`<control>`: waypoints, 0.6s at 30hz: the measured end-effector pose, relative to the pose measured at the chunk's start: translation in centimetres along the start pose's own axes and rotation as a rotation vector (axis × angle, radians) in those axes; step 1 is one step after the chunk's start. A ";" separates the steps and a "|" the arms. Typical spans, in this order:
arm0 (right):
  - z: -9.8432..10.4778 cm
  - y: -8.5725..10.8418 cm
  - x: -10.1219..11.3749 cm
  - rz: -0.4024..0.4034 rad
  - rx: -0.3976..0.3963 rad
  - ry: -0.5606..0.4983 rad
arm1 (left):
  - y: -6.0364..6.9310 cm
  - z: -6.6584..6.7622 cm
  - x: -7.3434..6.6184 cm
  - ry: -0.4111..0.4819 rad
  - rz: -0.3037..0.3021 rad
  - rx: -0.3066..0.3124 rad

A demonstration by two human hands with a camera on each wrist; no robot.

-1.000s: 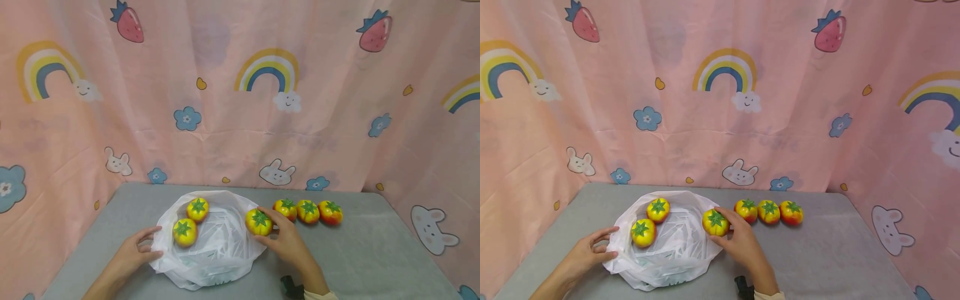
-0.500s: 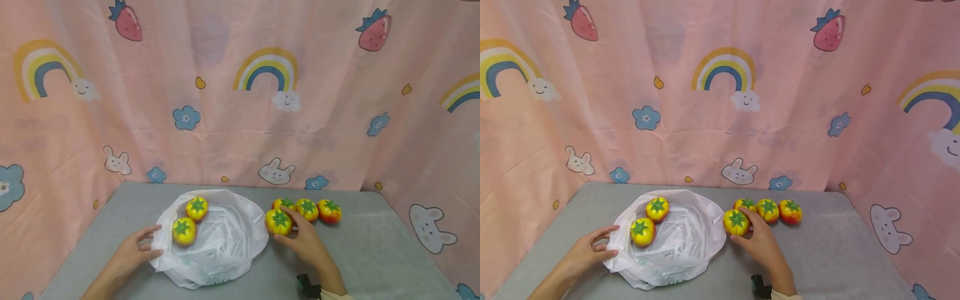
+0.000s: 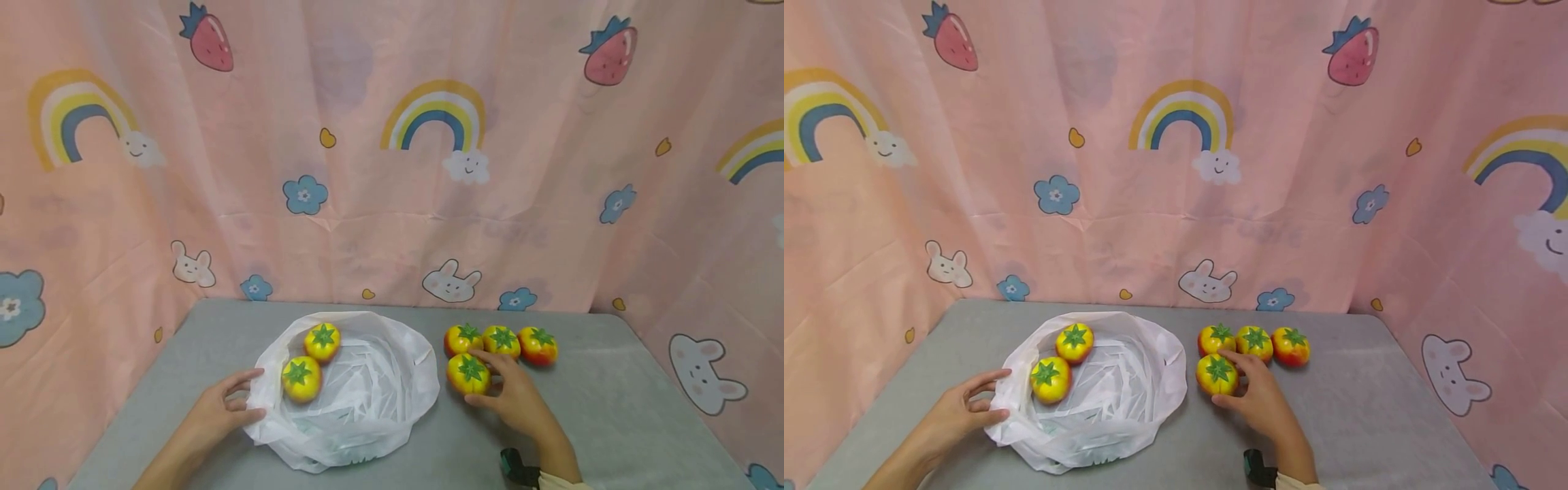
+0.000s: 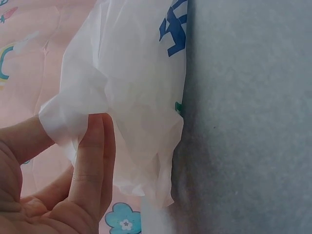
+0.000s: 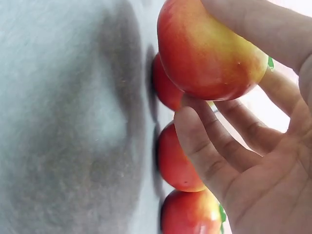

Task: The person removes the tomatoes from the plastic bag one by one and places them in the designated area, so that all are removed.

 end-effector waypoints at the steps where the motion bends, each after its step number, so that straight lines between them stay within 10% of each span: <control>1: -0.1 0.0 -0.1 -0.009 0.005 0.003 | 0.0 0.0 0.0 -0.001 0.003 -0.002; 18: -0.7 -0.3 -1.5 -0.060 0.054 0.001 | -0.2 0.0 0.0 -0.034 0.017 0.005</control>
Point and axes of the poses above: each hand's wrist, its own y-axis away from the middle knuckle, its own z-axis out of the back of the hand, x = y × z, the point moved 3 cm from there along -y, towards the middle knuckle, and after that the axes turned 15 degrees about -z, right-handed, at the moved point
